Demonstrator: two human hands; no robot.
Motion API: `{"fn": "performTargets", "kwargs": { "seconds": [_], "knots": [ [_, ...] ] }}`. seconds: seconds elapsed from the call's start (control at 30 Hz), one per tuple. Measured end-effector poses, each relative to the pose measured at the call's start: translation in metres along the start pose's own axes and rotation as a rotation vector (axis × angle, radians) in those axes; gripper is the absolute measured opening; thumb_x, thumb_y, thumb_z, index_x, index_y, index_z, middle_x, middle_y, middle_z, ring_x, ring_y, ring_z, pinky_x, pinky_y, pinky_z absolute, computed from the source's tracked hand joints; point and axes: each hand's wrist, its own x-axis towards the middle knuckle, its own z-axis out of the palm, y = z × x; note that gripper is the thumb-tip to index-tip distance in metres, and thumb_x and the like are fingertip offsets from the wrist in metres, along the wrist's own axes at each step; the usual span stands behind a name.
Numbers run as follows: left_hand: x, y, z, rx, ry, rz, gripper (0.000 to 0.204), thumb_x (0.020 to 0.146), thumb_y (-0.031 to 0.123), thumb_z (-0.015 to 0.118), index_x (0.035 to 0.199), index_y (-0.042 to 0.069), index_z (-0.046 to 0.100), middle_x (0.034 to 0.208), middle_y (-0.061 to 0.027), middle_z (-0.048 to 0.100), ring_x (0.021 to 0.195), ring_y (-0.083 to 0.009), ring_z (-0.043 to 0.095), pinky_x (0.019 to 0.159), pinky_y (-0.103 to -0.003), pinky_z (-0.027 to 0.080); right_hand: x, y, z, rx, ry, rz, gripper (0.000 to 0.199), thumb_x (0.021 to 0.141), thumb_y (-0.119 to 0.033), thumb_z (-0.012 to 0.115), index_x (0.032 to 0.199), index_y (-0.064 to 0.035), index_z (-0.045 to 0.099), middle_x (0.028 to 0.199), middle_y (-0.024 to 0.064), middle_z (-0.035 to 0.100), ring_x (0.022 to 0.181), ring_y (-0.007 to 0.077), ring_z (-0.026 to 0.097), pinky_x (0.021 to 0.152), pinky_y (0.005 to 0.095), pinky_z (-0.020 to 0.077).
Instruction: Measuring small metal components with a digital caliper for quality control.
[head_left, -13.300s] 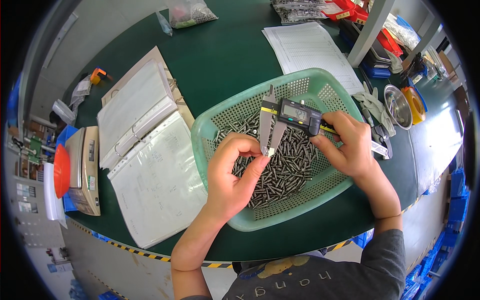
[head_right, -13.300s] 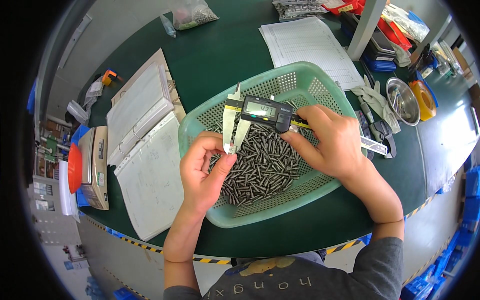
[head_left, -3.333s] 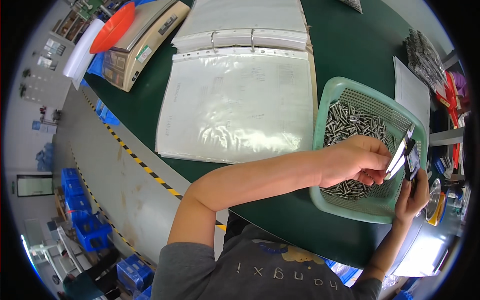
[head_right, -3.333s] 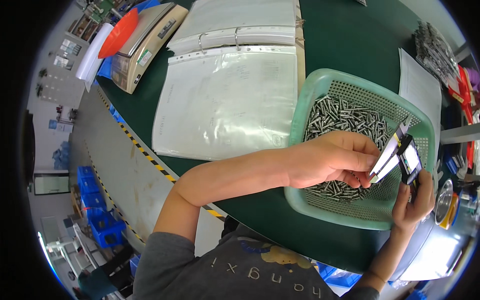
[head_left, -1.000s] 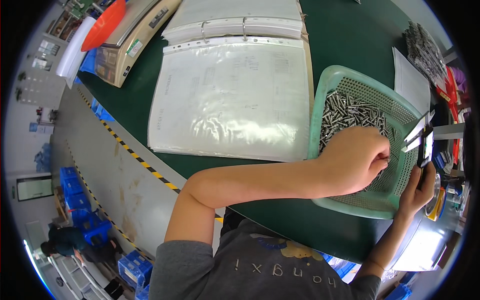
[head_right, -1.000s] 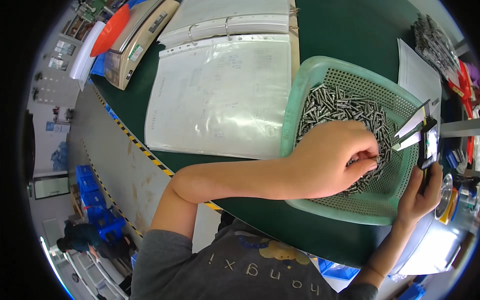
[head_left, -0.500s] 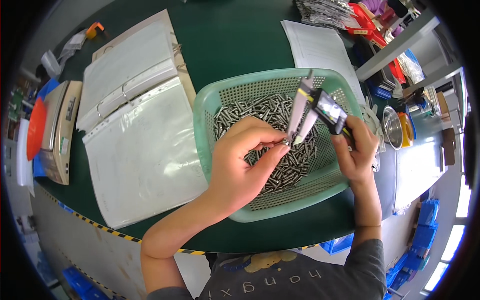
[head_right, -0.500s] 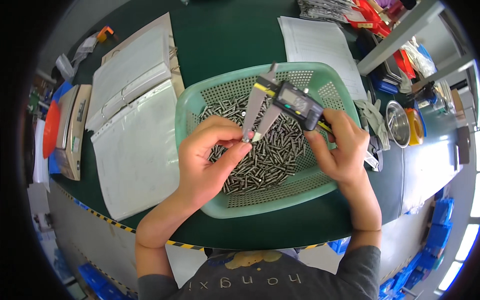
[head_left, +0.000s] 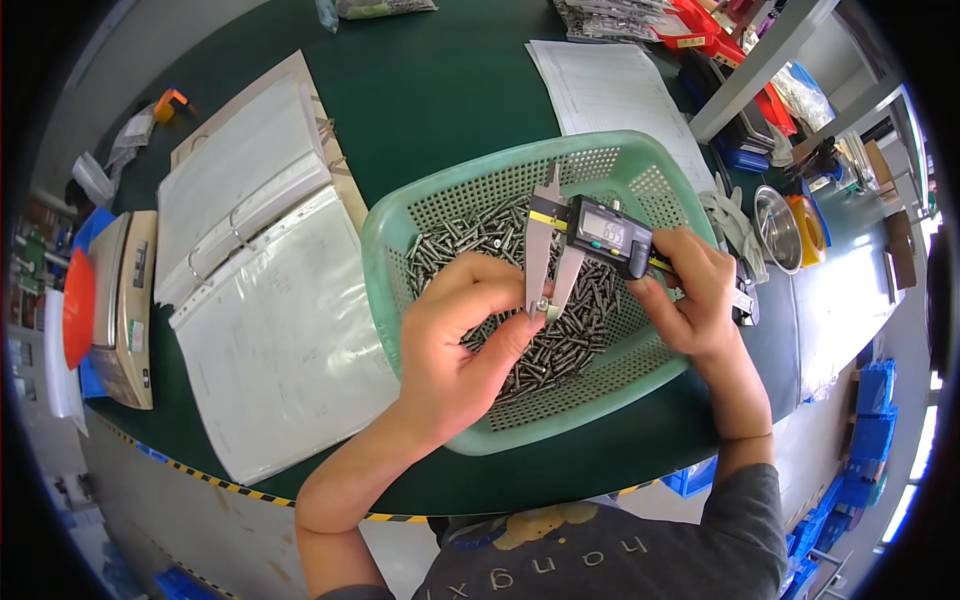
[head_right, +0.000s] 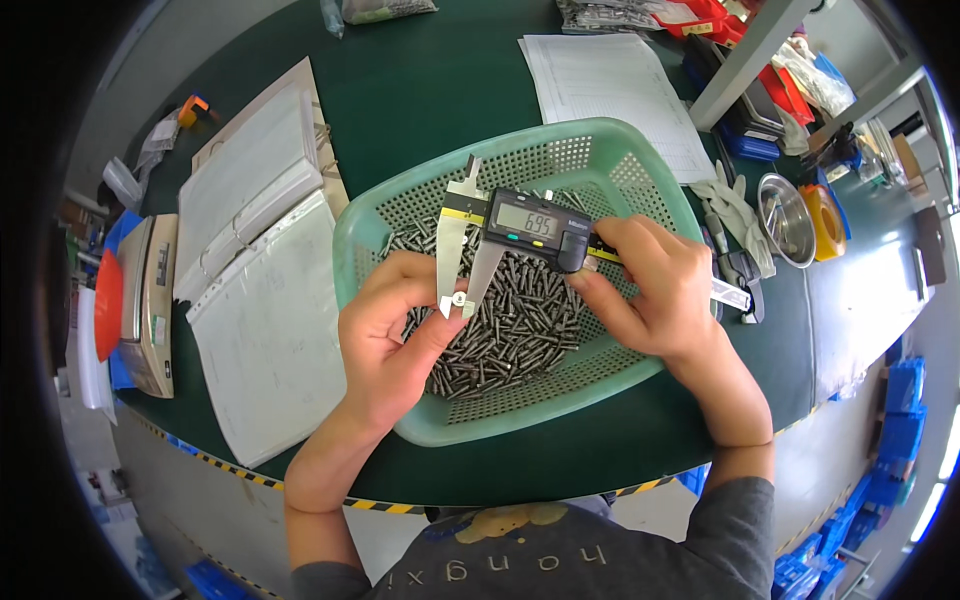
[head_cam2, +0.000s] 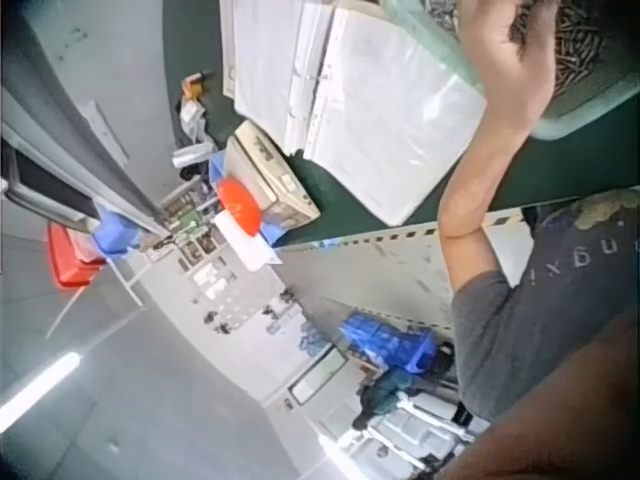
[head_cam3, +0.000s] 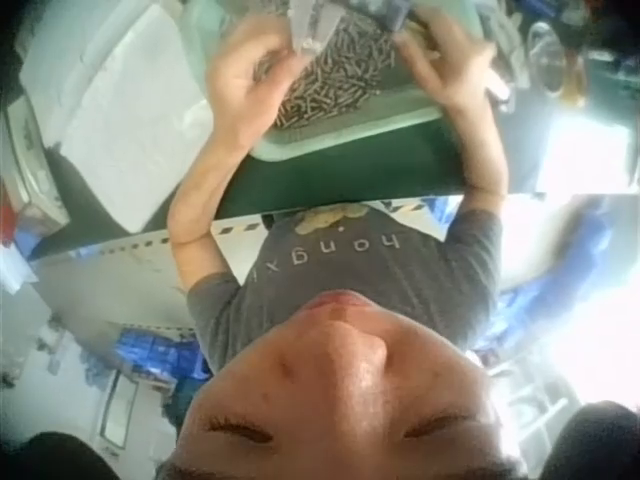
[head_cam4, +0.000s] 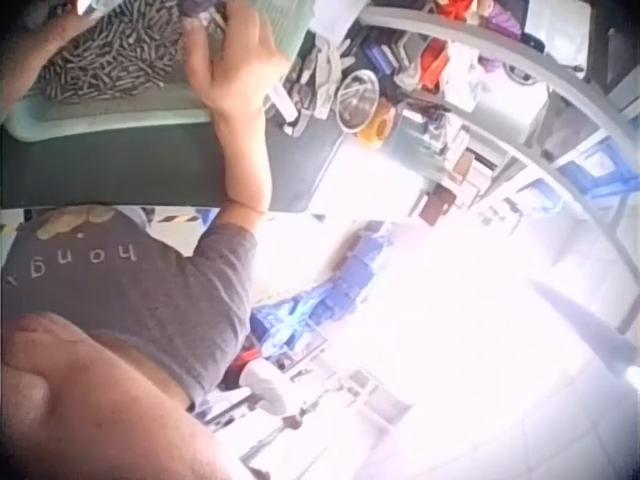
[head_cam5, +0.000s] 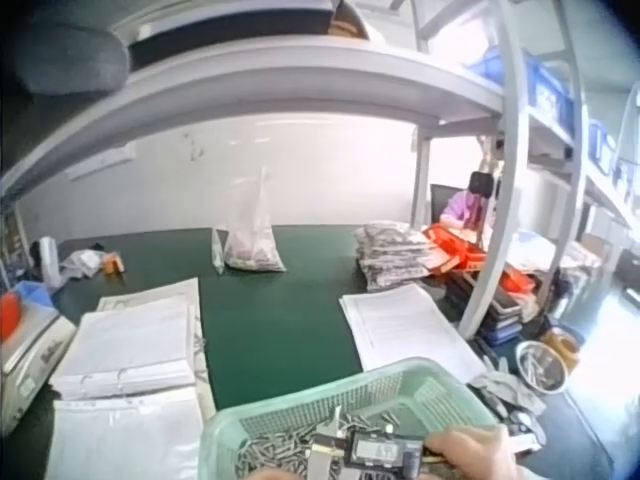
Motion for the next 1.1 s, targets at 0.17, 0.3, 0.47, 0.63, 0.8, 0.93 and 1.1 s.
{"fn": "performTargets", "kwargs": {
  "seconds": [0.17, 0.3, 0.47, 0.63, 0.8, 0.93, 1.1],
  "knots": [
    [0.000, 0.003, 0.001, -0.014, -0.033, -0.017, 0.008, 0.079, 0.000, 0.063, 0.087, -0.001, 0.064, 0.084, -0.0068, 0.058, 0.073, -0.0161, 0.054, 0.064, -0.026, 0.043, 0.001, -0.001, -0.002, 0.008, -0.002, 0.015, 0.026, 0.069, -0.017, 0.071, 0.086, -0.0001, 0.059, 0.059, 0.0078, 0.051, 0.044, 0.0206, 0.048, 0.041, 0.0296, 0.0374],
    [0.001, 0.007, -0.001, 0.103, -0.050, 0.005, 0.009, 0.079, 0.001, 0.063, 0.087, -0.001, 0.064, 0.083, -0.0069, 0.057, 0.071, -0.0166, 0.053, 0.062, -0.026, 0.042, 0.001, 0.001, -0.003, -0.011, -0.005, 0.001, 0.027, 0.069, -0.018, 0.072, 0.084, 0.0001, 0.059, 0.059, 0.0086, 0.051, 0.045, 0.0230, 0.050, 0.042, 0.0304, 0.0383],
    [0.000, 0.006, -0.002, 0.166, -0.056, 0.071, 0.008, 0.077, 0.001, 0.064, 0.085, -0.001, 0.063, 0.085, -0.0073, 0.057, 0.071, -0.0174, 0.053, 0.061, -0.027, 0.042, 0.002, 0.003, -0.004, -0.034, 0.026, -0.042, 0.028, 0.068, -0.021, 0.073, 0.080, 0.0002, 0.059, 0.059, 0.0097, 0.053, 0.046, 0.0255, 0.053, 0.042, 0.0315, 0.0407],
    [0.001, 0.002, -0.001, 0.150, -0.061, 0.110, 0.012, 0.076, 0.000, 0.065, 0.087, -0.001, 0.060, 0.086, -0.0091, 0.057, 0.073, -0.0188, 0.053, 0.064, -0.027, 0.042, -0.001, 0.006, -0.006, -0.079, 0.043, -0.055, 0.031, 0.066, -0.025, 0.075, 0.078, -0.0009, 0.058, 0.060, 0.0098, 0.054, 0.046, 0.0262, 0.053, 0.042, 0.0317, 0.0411],
    [-0.004, 0.001, 0.000, -0.034, -0.007, -0.075, 0.020, 0.076, 0.002, 0.066, 0.094, -0.001, 0.056, 0.091, -0.0080, 0.058, 0.083, -0.0150, 0.053, 0.075, -0.027, 0.041, -0.002, 0.005, -0.005, -0.125, 0.069, -0.074, 0.033, 0.067, -0.029, 0.074, 0.076, -0.0025, 0.058, 0.059, 0.0084, 0.053, 0.044, 0.0247, 0.051, 0.041, 0.0313, 0.0389],
    [-0.004, 0.001, -0.004, -0.305, -0.076, -0.208, 0.016, 0.080, -0.001, 0.062, 0.094, -0.002, 0.055, 0.095, -0.0081, 0.057, 0.086, -0.0132, 0.053, 0.079, -0.027, 0.043, -0.002, 0.004, -0.003, -0.114, 0.052, -0.068, 0.033, 0.068, -0.029, 0.074, 0.079, -0.0026, 0.058, 0.061, 0.0079, 0.054, 0.045, 0.0253, 0.051, 0.041, 0.0318, 0.0391],
    [-0.004, -0.002, -0.007, -0.392, -0.131, -0.211, 0.014, 0.082, -0.001, 0.061, 0.095, -0.003, 0.056, 0.094, -0.0090, 0.057, 0.086, -0.0140, 0.054, 0.079, -0.028, 0.044, -0.002, 0.002, -0.002, -0.062, 0.002, -0.058, 0.034, 0.070, -0.027, 0.072, 0.084, -0.0004, 0.056, 0.064, 0.0093, 0.054, 0.048, 0.0273, 0.053, 0.043, 0.0334, 0.0406]
  ]
}}
